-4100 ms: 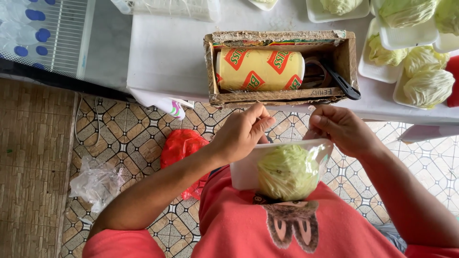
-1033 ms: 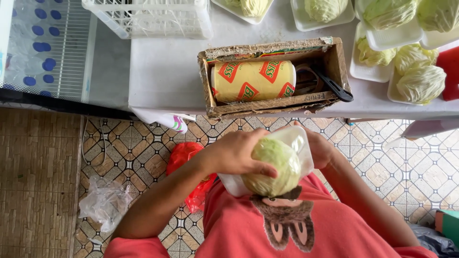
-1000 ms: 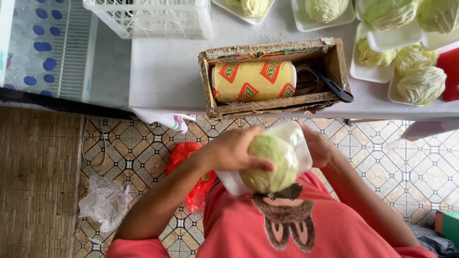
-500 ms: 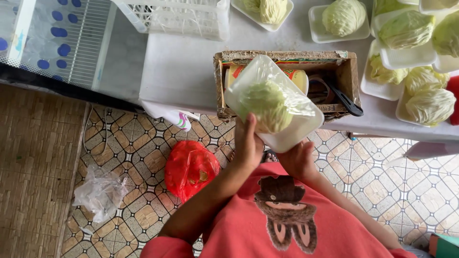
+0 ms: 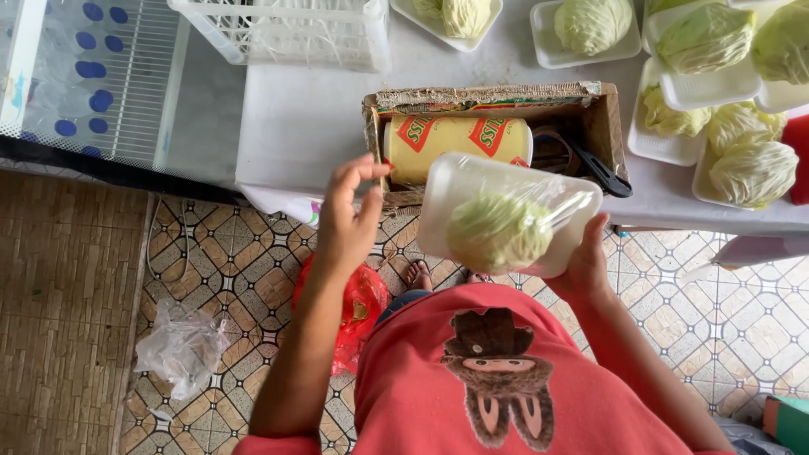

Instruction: The person wraps cabbages in plastic film on trays and secures them with tape.

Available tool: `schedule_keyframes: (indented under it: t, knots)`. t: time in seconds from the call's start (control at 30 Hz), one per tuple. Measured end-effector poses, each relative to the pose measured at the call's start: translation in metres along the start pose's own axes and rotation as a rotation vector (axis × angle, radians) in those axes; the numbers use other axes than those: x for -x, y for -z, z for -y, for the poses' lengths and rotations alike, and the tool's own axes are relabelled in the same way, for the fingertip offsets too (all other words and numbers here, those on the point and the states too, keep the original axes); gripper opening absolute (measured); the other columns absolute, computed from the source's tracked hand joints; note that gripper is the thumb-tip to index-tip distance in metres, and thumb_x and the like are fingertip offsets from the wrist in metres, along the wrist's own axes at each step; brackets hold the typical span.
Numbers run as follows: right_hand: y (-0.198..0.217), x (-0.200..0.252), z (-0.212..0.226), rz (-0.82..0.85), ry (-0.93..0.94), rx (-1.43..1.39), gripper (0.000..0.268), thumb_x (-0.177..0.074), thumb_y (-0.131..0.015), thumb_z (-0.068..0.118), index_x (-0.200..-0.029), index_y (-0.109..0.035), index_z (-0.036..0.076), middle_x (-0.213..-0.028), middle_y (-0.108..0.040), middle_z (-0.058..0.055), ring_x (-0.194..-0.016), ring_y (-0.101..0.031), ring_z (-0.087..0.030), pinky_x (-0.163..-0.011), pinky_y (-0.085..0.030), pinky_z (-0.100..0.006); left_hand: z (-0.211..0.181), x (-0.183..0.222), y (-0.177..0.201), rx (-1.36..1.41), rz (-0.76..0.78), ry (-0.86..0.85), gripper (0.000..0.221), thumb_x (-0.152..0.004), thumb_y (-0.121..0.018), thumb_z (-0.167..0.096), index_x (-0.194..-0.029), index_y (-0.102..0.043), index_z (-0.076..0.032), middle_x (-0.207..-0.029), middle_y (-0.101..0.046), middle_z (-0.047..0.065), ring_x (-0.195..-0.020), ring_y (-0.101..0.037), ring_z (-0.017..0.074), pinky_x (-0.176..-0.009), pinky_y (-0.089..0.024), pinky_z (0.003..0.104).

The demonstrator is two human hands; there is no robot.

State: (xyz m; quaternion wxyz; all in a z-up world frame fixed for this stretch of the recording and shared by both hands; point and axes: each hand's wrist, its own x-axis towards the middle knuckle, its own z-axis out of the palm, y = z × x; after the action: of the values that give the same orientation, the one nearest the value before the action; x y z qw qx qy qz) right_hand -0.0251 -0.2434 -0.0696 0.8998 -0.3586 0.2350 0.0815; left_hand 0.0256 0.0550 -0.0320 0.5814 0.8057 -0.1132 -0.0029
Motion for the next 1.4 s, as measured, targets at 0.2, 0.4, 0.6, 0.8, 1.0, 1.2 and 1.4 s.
schedule_keyframes:
  t: [0.2, 0.4, 0.6, 0.8, 1.0, 1.2, 1.4]
  knots:
    - [0.020, 0.014, -0.006, 0.318, -0.041, 0.308, 0.086, -0.088, -0.042, 0.084, -0.110, -0.067, 0.004, -0.092, -0.072, -0.015, -0.079, -0.078, -0.030, -0.057, -0.067, -0.042, -0.049, -0.017, -0.030, -0.240, 0.329, -0.222, 0.015, -0.099, -0.060, -0.022, -0.101, -0.072, -0.014, -0.129, -0.064, 0.015, -0.120, -0.063, 0.0440, -0.107, -0.042, 0.062]
    - [0.063, 0.010, -0.020, 0.518, -0.065, 0.242, 0.082, -0.093, -0.038, 0.080, -0.113, -0.067, 0.006, -0.095, -0.074, -0.016, -0.079, -0.080, -0.033, -0.059, -0.069, -0.048, -0.042, -0.018, -0.063, -0.488, 0.662, -0.017, 0.036, -0.103, -0.047, -0.036, -0.099, -0.073, -0.012, -0.126, -0.067, 0.011, -0.115, -0.065, 0.0460, -0.109, -0.017, 0.081]
    - [0.106, 0.007, -0.030, 0.470, -0.072, 0.068, 0.063, -0.103, -0.045, 0.061, -0.119, -0.065, 0.003, -0.105, -0.074, -0.018, -0.093, -0.077, -0.035, -0.076, -0.066, -0.053, -0.067, -0.019, -0.052, -0.204, 0.801, -0.020, 0.028, -0.099, -0.053, -0.033, -0.088, -0.064, -0.010, -0.096, -0.070, 0.012, -0.099, -0.070, 0.0396, -0.098, -0.040, 0.064]
    - [0.059, 0.027, -0.019, 0.408, -0.050, 0.051, 0.052, -0.106, -0.049, 0.050, -0.115, -0.067, 0.002, -0.101, -0.075, -0.016, -0.093, -0.076, -0.030, -0.079, -0.065, -0.047, -0.066, 0.002, -0.055, -0.165, 0.505, 0.048, 0.020, -0.103, -0.049, -0.033, -0.097, -0.054, -0.015, -0.079, -0.070, 0.013, -0.083, -0.072, 0.0416, -0.073, -0.055, 0.055]
    - [0.073, -0.004, 0.002, 0.598, 0.011, 0.233, 0.081, -0.092, -0.055, 0.051, -0.146, -0.042, -0.007, -0.129, -0.061, -0.033, -0.124, -0.060, -0.043, -0.096, -0.053, -0.060, -0.071, 0.018, -0.063, -0.134, 0.347, 0.182, 0.019, -0.105, -0.045, -0.034, -0.102, -0.050, -0.016, -0.080, -0.076, 0.011, -0.083, -0.074, 0.0419, -0.075, -0.057, 0.053]
    - [-0.022, -0.002, 0.064, 0.912, 0.109, 0.788, 0.055, -0.101, -0.048, 0.037, -0.125, -0.062, -0.010, -0.132, -0.058, -0.029, -0.127, -0.057, -0.039, -0.099, -0.051, -0.058, -0.069, 0.022, -0.068, -0.140, 0.319, 0.167, 0.016, -0.107, -0.044, -0.032, -0.104, -0.048, -0.017, -0.069, -0.070, 0.015, -0.074, -0.073, 0.0432, -0.069, -0.057, 0.053]
    - [-0.052, -0.009, 0.082, 1.001, -0.136, 1.081, 0.026, -0.089, -0.072, 0.018, -0.102, -0.079, -0.003, -0.112, -0.071, -0.018, -0.111, -0.067, -0.030, -0.090, -0.058, -0.043, -0.071, 0.026, -0.063, -0.110, 0.306, 0.182, 0.016, -0.107, -0.046, -0.030, -0.102, -0.050, -0.015, -0.071, -0.071, 0.020, -0.073, -0.073, 0.0449, -0.069, -0.057, 0.053]
